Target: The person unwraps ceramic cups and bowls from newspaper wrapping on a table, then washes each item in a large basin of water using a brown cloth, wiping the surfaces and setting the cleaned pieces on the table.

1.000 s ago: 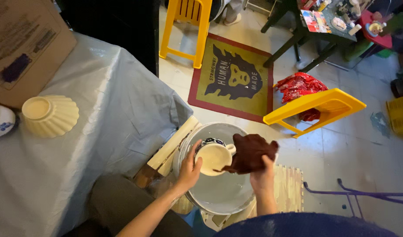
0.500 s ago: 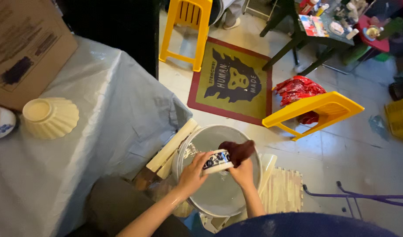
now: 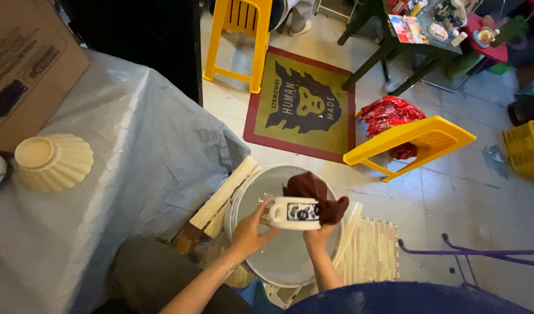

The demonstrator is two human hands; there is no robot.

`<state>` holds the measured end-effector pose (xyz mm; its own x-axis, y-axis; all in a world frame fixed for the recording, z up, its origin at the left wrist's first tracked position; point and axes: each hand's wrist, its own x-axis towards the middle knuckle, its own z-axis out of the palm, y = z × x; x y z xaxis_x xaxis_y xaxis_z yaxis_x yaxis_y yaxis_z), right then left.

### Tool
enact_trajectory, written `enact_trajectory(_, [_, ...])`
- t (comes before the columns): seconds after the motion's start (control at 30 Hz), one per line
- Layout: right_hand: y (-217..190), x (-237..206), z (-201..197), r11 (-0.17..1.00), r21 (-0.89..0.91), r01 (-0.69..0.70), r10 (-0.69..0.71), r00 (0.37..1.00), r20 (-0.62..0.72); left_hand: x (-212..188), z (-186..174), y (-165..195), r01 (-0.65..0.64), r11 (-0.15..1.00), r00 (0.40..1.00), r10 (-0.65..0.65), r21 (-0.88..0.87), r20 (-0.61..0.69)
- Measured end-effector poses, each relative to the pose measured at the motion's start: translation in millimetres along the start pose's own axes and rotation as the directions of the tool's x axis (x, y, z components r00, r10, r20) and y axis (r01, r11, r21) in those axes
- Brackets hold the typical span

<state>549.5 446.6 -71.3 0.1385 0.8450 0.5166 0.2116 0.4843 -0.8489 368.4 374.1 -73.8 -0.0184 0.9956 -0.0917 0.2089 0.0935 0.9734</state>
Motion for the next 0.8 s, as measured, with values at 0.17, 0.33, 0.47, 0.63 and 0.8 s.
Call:
enact_trajectory(0.17, [0, -9, 7, 0.661, 0.617, -0.427, 0.271, 0.903, 0.334, -3, -2, 3, -0.061, 0.998, 0.996, 0.060, -0.014, -0.062])
enact_trajectory(0.33, [-23, -8, -5, 1.000, -0.008, 0.013, -0.009, 0.914, 0.406, -11, -4, 5, -0.122, 0.992, 0.986, 0.118, -0.032, -0.120])
enact_trajectory(0.47, [-39, -7, -20, 0.958, -0.168, 0.233, -0.124, 0.864, 0.487, -10, -1, 6, -0.075, 0.995, 0.988, 0.082, 0.058, -0.130])
enact_trajectory(0.63, [-26, -18, -23, 0.911, -0.127, 0.393, -0.293, 0.831, 0.473, -8, 2, 2, -0.083, 0.985, 0.985, 0.104, 0.150, -0.138])
enact_trajectory(0.8, [-7, -34, -6, 0.963, 0.026, -0.268, 0.262, 0.954, 0.149, -6, 1, -1, -0.198, 0.980, 0.973, 0.197, 0.005, -0.121])
